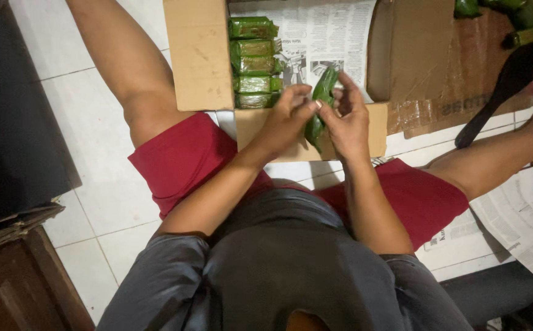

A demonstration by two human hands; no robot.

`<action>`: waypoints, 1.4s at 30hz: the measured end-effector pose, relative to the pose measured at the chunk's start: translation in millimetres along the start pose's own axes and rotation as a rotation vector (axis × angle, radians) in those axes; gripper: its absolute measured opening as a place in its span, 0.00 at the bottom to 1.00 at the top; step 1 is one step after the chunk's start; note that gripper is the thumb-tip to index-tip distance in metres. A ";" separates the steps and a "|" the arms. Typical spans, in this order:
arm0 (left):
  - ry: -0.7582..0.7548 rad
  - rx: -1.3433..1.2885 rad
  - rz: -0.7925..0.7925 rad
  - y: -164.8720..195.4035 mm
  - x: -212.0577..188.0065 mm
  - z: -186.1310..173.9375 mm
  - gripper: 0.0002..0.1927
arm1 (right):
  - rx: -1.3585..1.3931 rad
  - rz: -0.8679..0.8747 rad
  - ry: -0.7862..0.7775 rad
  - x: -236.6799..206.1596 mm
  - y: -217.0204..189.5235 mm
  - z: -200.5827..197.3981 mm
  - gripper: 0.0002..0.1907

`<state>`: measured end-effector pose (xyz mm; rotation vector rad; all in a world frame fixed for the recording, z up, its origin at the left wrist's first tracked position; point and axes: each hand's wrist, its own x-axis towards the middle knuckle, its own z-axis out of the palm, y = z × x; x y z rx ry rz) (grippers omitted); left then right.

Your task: The person sits on the floor and packs banana-leaf-wrapped food packages one at a time into a cardboard box lined with newspaper, arranging them in rows. They take each wrapped package from a pile on a plastic sheet beside them and place it into the box until it is filled.

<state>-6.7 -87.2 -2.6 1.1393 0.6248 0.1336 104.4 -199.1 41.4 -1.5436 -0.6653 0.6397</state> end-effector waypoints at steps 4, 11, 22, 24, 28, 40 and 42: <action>-0.016 0.230 0.373 19.5 -15.1 7.8 0.21 | 0.115 0.088 0.092 -0.6 -5.2 -3.3 0.27; -0.098 0.252 0.366 45.7 -39.0 5.4 0.29 | 0.075 -0.030 -0.034 -15.4 0.7 -19.4 0.10; -0.224 0.217 0.416 58.0 -44.9 7.2 0.20 | 0.192 -0.110 -0.087 -17.7 8.1 -27.3 0.07; -0.247 0.183 0.416 57.8 -44.4 7.6 0.17 | 0.250 -0.002 -0.004 -18.8 7.8 -22.1 0.11; -0.227 0.195 0.391 55.3 -42.1 8.8 0.17 | 0.228 -0.105 0.075 -22.1 3.0 -10.1 0.06; -0.123 0.261 0.379 41.6 -31.8 6.9 0.21 | -0.611 -0.447 0.060 -28.3 -39.5 7.9 0.15; -0.110 0.279 0.421 40.2 -30.9 7.5 0.20 | -0.602 -0.429 0.058 -24.0 -38.8 5.3 0.15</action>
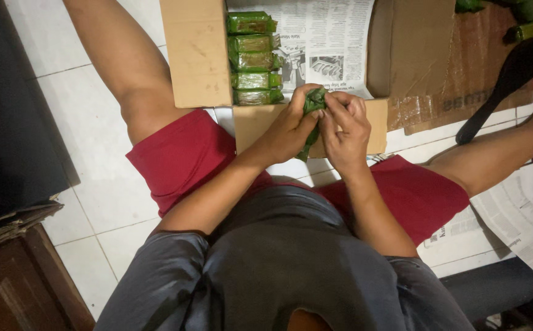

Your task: The person sits on the floor and packs banana-leaf-wrapped food packages one at a time into a cardboard box lined with newspaper, arranging them in rows. They take each wrapped package from a pile on a plastic sheet beside them and place it into the box until it is filled.

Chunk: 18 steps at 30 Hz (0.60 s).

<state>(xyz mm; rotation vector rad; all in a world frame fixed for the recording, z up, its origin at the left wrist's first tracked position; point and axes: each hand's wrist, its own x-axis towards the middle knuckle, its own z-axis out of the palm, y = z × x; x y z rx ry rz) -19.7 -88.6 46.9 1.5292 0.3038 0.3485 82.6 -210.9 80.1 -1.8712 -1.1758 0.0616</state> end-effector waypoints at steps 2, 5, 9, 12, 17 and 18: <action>0.016 0.011 0.067 -0.6 -0.4 0.5 0.19 | 0.044 0.021 0.014 2.6 5.3 -1.5 0.13; 0.010 0.016 0.019 0.0 -1.5 0.9 0.17 | 0.001 0.026 0.007 3.7 11.2 -3.4 0.09; 0.037 0.029 0.055 3.1 -2.2 2.4 0.14 | -0.034 0.000 0.022 -0.9 9.9 0.2 0.08; 0.083 0.063 0.031 5.8 -2.4 2.9 0.14 | -0.059 0.015 0.083 -4.9 6.3 5.1 0.10; 0.067 0.055 0.049 5.6 -1.9 -2.9 0.12 | 0.132 0.225 -0.046 -0.6 13.7 -3.4 0.17; 0.061 0.059 0.044 4.5 -1.5 -4.2 0.12 | 0.124 0.188 -0.097 0.8 16.9 -6.6 0.18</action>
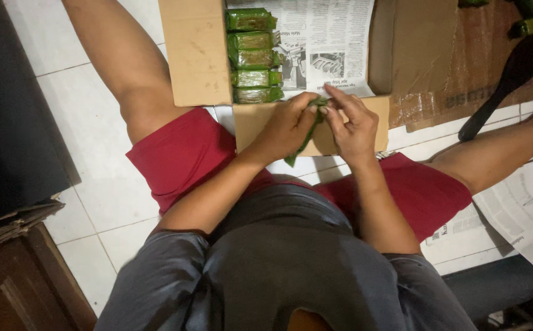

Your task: The person sits on the floor and packs banana-leaf-wrapped food packages one at a time into a cardboard box lined with newspaper, arranging them in rows. They take each wrapped package from a pile on a plastic sheet beside them and place it into the box until it is filled.

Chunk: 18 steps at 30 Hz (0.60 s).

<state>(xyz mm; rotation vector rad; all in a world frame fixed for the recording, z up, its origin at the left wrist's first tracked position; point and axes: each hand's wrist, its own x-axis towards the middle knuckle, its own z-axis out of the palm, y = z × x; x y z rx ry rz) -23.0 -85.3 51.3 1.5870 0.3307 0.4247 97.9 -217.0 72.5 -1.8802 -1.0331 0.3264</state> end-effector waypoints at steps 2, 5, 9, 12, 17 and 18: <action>-0.017 0.056 0.029 -3.1 0.7 -1.4 0.10 | 0.008 -0.030 -0.088 2.3 5.7 -6.0 0.16; -0.083 0.066 -0.067 -8.8 2.2 0.7 0.11 | 0.001 -0.057 -0.077 1.0 15.1 -6.6 0.10; -0.172 -0.249 -0.267 -17.1 5.0 3.8 0.14 | 0.082 0.011 -0.003 -7.1 28.7 1.7 0.04; -0.309 -1.074 -0.593 -24.0 5.2 1.2 0.20 | 0.405 0.366 0.068 -12.6 37.0 4.2 0.03; -0.165 -0.844 -0.537 -33.6 3.3 13.7 0.19 | 0.477 0.343 0.069 -16.7 34.6 -3.1 0.05; -0.123 -0.790 -0.547 -35.0 2.6 18.4 0.18 | 0.419 0.310 0.061 -18.1 31.5 -5.5 0.05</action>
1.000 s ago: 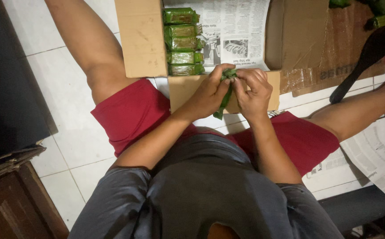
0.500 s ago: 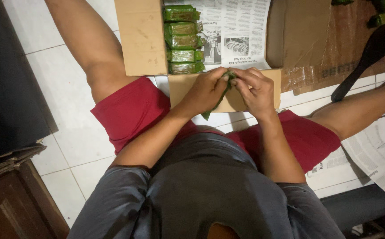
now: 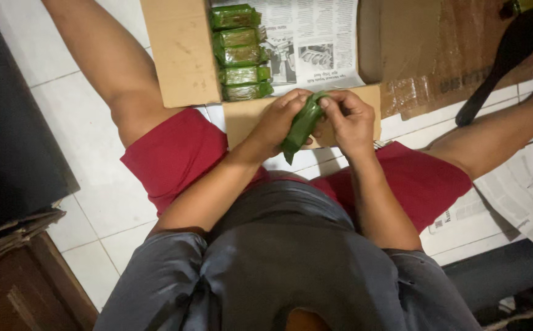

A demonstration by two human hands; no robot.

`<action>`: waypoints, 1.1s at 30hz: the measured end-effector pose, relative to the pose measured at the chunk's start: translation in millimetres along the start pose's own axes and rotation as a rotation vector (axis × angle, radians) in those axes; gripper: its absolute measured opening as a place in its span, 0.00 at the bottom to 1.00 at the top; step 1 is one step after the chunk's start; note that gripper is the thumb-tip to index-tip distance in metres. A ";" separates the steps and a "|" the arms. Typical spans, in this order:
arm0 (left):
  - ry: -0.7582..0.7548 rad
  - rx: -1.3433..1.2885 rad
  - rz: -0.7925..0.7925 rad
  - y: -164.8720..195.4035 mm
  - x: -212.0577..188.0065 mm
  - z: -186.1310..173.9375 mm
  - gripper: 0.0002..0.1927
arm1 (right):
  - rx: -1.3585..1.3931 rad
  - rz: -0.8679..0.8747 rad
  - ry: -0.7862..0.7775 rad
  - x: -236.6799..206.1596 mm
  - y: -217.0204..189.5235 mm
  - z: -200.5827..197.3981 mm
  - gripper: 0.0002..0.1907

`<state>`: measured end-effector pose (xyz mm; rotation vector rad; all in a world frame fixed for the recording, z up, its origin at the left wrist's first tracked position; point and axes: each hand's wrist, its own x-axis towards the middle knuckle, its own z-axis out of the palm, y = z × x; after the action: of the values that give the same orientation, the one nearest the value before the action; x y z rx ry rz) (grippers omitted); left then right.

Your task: The person sits on the floor and packs banana-leaf-wrapped food packages one at a time into a cardboard box lined with newspaper, arranging them in rows. They take each wrapped package from a pile on a plastic sheet beside them and place it into the box until it is filled.

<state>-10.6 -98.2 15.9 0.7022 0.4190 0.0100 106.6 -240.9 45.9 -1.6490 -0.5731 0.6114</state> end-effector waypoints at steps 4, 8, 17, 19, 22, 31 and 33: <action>0.033 -0.019 0.019 -14.0 1.4 9.7 0.17 | -0.446 -0.263 -0.004 -12.6 -10.8 -7.8 0.05; -0.093 -0.040 -0.058 -19.1 -1.5 15.9 0.18 | -0.469 -0.232 0.124 -27.6 -5.3 -16.6 0.03; -0.086 0.020 -0.153 -44.7 10.4 21.6 0.14 | -0.234 0.095 0.074 -53.1 7.2 -66.6 0.11; -0.041 -0.024 -0.151 -47.5 14.4 17.4 0.15 | -0.481 0.014 0.054 -47.1 11.9 -101.4 0.13; 0.007 -0.094 -0.128 -43.3 19.3 10.4 0.17 | -1.066 0.237 -0.189 -30.7 45.4 -140.7 0.15; 0.133 -0.089 -0.049 -1.0 26.4 -3.8 0.16 | -1.077 0.042 -0.078 -18.7 136.9 -157.4 0.32; 0.105 -0.098 0.021 8.5 23.0 -9.7 0.16 | -0.756 0.102 0.077 -14.5 128.6 -172.1 0.29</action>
<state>7.9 -82.2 6.2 0.6109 0.5081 0.0870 216.2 -395.2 -56.6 -2.4108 -0.7168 0.4178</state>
